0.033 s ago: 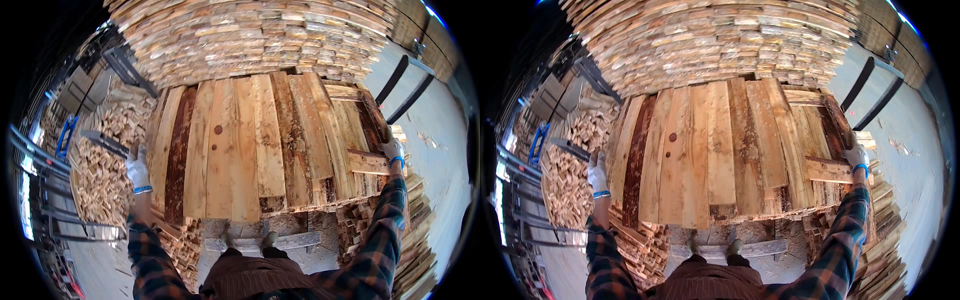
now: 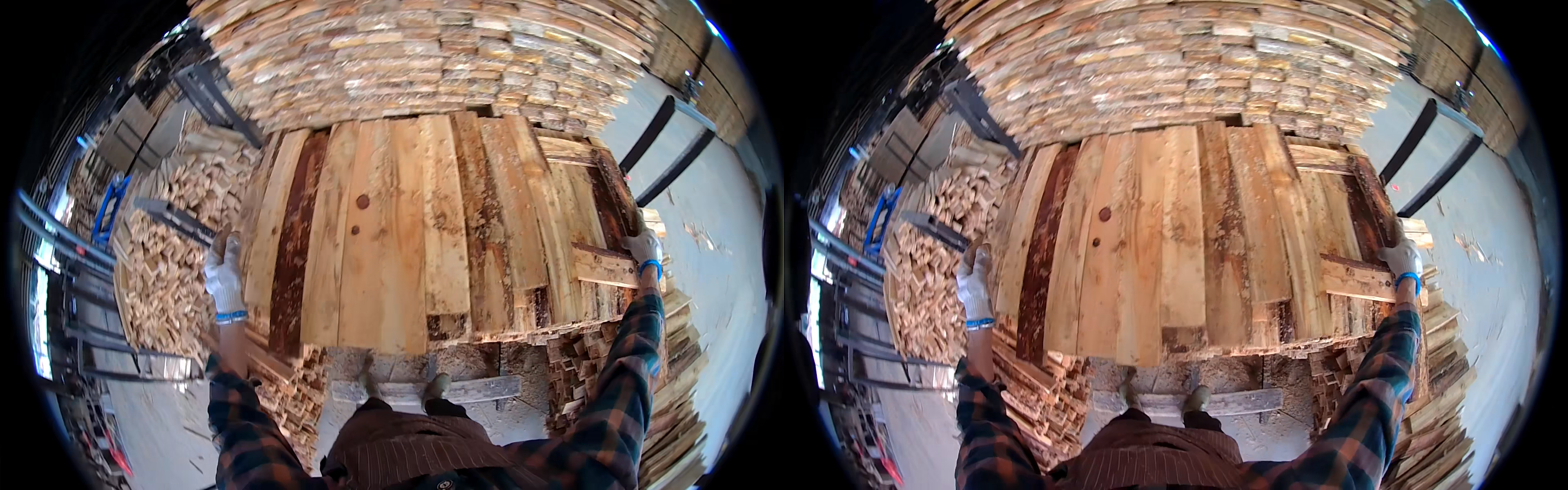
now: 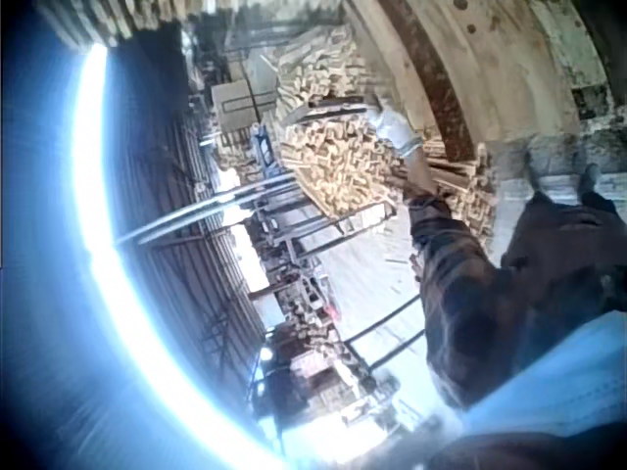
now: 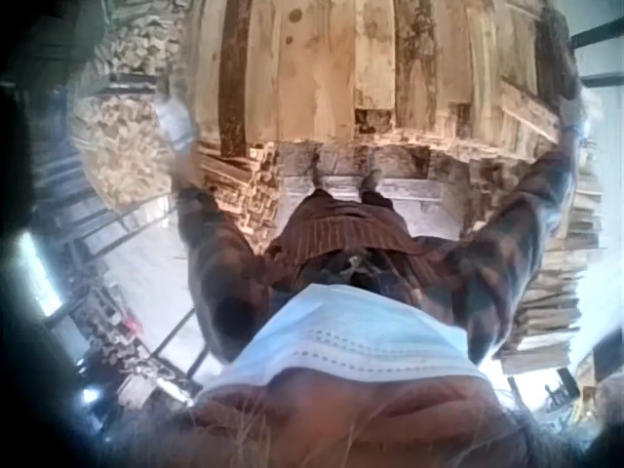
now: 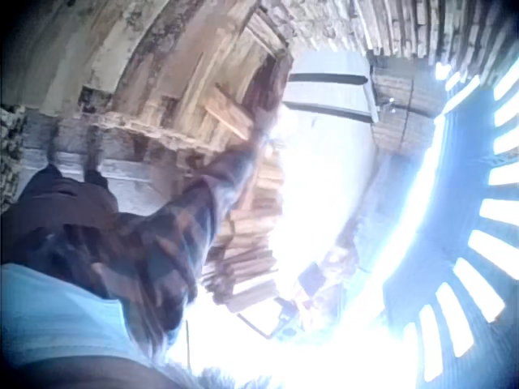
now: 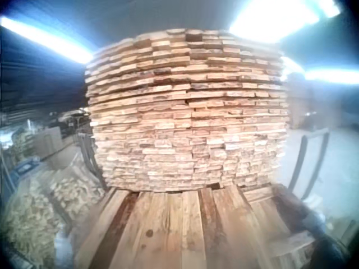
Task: The person repeatedly picks up wooden planks from a large pile and places them onto a growing stack. They handle the planks one at a time, aligning them carefully to build a neat pile in a warehouse setting.
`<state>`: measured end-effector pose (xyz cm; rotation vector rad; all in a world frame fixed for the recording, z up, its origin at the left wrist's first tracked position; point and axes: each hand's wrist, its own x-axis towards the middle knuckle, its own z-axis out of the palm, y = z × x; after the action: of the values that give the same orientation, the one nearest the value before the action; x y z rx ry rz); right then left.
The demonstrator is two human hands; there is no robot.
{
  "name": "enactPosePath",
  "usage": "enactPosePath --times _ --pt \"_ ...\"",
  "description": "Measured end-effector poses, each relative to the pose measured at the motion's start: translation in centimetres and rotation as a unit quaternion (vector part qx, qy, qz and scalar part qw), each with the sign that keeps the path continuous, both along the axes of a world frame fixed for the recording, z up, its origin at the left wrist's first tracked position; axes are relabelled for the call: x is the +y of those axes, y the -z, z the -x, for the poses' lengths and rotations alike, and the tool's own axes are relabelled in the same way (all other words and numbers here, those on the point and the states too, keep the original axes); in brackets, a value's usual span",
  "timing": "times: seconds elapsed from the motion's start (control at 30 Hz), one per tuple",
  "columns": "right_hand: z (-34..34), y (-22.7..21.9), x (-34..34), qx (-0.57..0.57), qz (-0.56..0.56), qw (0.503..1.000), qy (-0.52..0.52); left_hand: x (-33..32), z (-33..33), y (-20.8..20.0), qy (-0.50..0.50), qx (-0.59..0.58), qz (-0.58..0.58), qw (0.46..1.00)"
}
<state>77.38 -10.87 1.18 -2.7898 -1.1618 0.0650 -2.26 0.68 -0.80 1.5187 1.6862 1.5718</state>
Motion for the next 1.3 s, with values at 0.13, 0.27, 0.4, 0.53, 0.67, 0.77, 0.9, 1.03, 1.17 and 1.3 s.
enactPosePath --times 0.13,0.27,0.4,0.53,0.67,0.77,0.9,1.03,1.17,1.3 --pt "2.2 0.6 -3.1 -0.015 -0.169 0.977 -0.128 -16.4 0.3 -1.0 -0.015 -0.157 0.094 0.983" --pt "14.0 -1.7 -6.8 0.117 -0.246 0.948 -0.164 -25.5 -3.3 -0.1 -0.018 -0.236 0.259 0.936" --pt "31.9 -3.7 -8.9 0.022 -0.353 0.788 -0.504 -24.9 -5.1 1.8 0.168 -0.414 0.282 0.849" --pt "43.0 0.6 -10.8 -0.116 -0.299 0.785 -0.529 -24.2 -5.5 0.4 0.300 -0.381 0.262 0.834" --pt "50.9 1.9 -10.1 -0.205 -0.337 0.776 -0.492 -26.0 -2.1 5.3 0.197 -0.515 0.355 0.755" --pt "52.0 3.2 -8.7 -0.254 -0.369 0.735 -0.509 -24.9 -0.4 11.0 0.212 -0.613 0.319 0.691" --pt "51.7 3.0 -5.2 -0.234 -0.397 0.717 -0.523 -19.9 -4.4 8.0 0.169 -0.586 0.229 0.759" --pt "49.9 -1.6 -1.6 -0.182 -0.212 0.699 -0.658 -14.7 -4.8 5.0 0.183 -0.547 0.193 0.794" --pt "49.8 -2.2 -2.7 -0.142 -0.159 0.674 -0.707 -18.5 -3.2 3.3 0.195 -0.474 0.276 0.813" --pt "49.2 -7.3 0.0 -0.075 -0.068 0.707 -0.699 -19.7 -1.8 2.9 0.088 -0.425 0.239 0.869"
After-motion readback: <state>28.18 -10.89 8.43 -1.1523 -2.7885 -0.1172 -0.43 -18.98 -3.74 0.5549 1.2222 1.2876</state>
